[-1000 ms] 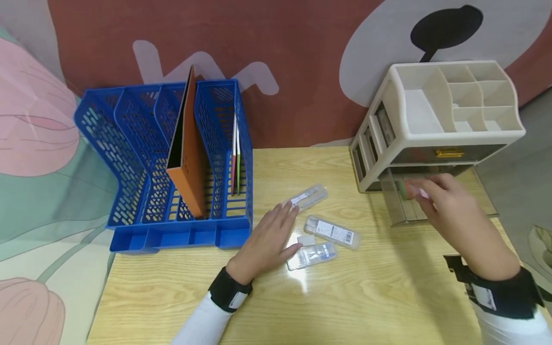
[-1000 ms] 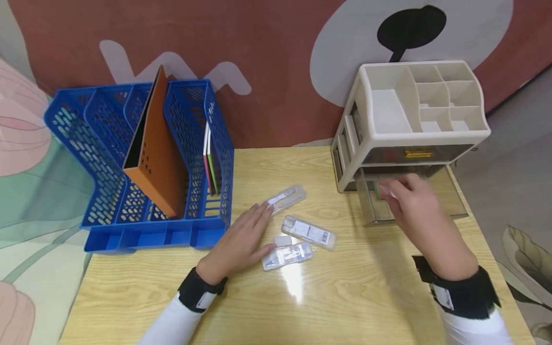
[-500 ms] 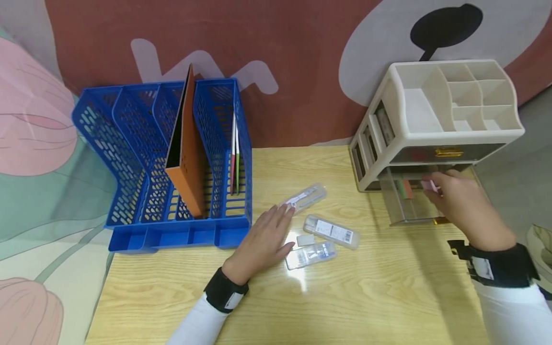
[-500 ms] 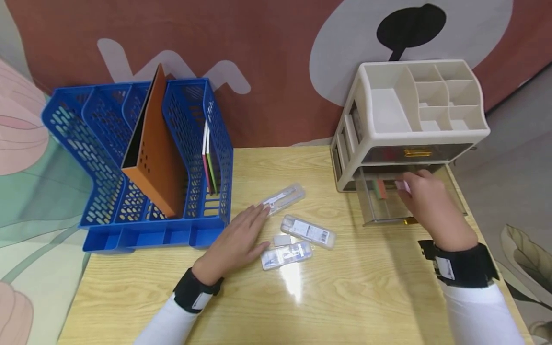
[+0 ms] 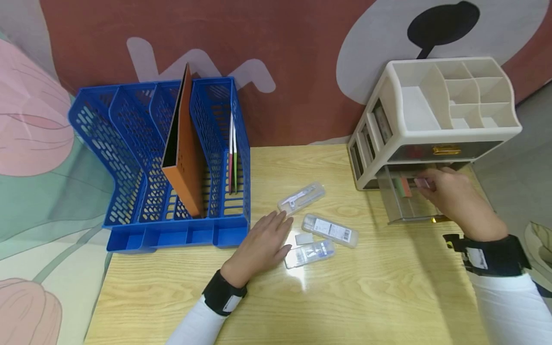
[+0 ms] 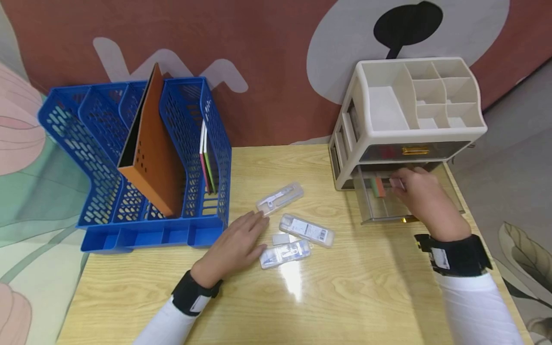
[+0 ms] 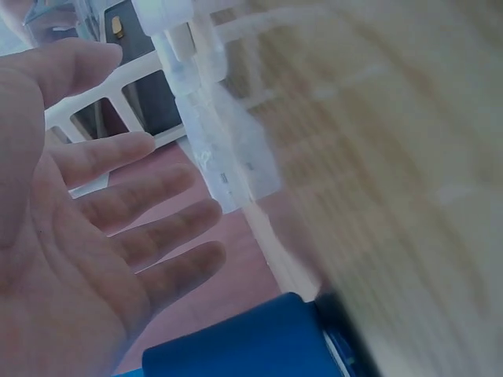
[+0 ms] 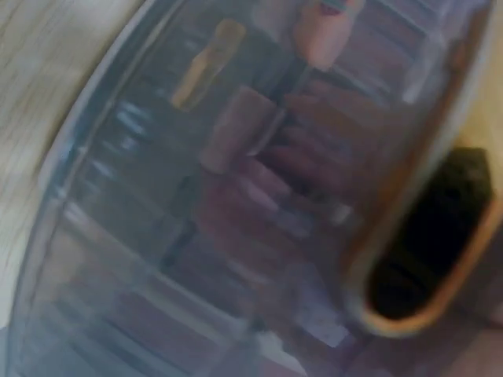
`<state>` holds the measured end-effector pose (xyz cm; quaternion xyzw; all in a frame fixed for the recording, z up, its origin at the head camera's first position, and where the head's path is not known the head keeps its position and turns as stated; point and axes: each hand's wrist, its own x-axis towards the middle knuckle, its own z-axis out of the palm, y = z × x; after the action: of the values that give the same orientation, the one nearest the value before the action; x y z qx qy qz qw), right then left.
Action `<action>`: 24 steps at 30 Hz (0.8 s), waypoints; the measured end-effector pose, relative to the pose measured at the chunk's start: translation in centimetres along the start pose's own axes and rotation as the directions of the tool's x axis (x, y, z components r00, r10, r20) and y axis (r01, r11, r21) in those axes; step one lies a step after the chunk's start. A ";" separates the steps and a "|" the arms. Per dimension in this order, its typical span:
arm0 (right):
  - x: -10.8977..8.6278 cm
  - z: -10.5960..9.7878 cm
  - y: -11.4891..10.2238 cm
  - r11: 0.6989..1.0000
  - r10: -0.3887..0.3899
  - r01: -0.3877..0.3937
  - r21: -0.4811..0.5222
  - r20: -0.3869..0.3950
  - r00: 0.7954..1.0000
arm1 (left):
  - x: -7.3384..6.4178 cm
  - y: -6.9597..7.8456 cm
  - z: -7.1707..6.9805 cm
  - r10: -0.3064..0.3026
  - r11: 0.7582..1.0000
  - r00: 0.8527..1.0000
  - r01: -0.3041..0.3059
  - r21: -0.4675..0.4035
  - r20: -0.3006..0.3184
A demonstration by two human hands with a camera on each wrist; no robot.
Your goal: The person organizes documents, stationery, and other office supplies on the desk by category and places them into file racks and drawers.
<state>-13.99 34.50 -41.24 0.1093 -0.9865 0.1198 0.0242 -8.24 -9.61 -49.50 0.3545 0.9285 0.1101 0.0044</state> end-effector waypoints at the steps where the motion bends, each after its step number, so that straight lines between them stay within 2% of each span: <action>1: -0.1 -0.1 -0.1 1.000 -0.010 0.010 -0.001 -0.022 1.000 | -0.1 0.0 0.0 0.004 1.000 1.000 -0.004 0.000 -0.003; 6: -1.1 -1.0 -1.9 0.995 -0.103 0.097 -0.039 -0.199 0.975 | -0.3 -0.2 0.0 0.024 1.000 0.999 -0.024 -0.007 -0.025; 12: -2.4 -2.9 -6.1 0.990 -0.136 0.117 -0.082 -0.287 0.948 | -0.4 -0.3 -0.4 0.035 0.999 0.998 -0.036 -0.009 -0.054; 17: -2.7 -3.4 -8.5 0.965 -0.259 0.224 -0.134 -0.389 0.884 | -0.6 -0.3 -0.9 0.072 0.997 0.993 -0.073 -0.008 -0.088; 21: -2.6 -3.0 -10.2 0.934 -0.357 0.332 -0.134 -0.429 0.830 | -1.0 -0.3 -1.2 0.090 0.996 0.991 -0.089 0.020 -0.103; 24: -2.4 -2.3 -11.8 0.913 -0.396 0.398 -0.090 -0.433 0.810 | -1.4 -0.5 -1.4 0.090 0.995 0.990 -0.085 0.045 -0.110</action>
<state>-8.97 24.42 -36.50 0.2825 -0.9098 0.1363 0.2717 -7.65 -11.11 -48.37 0.3883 0.9128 0.1112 -0.0597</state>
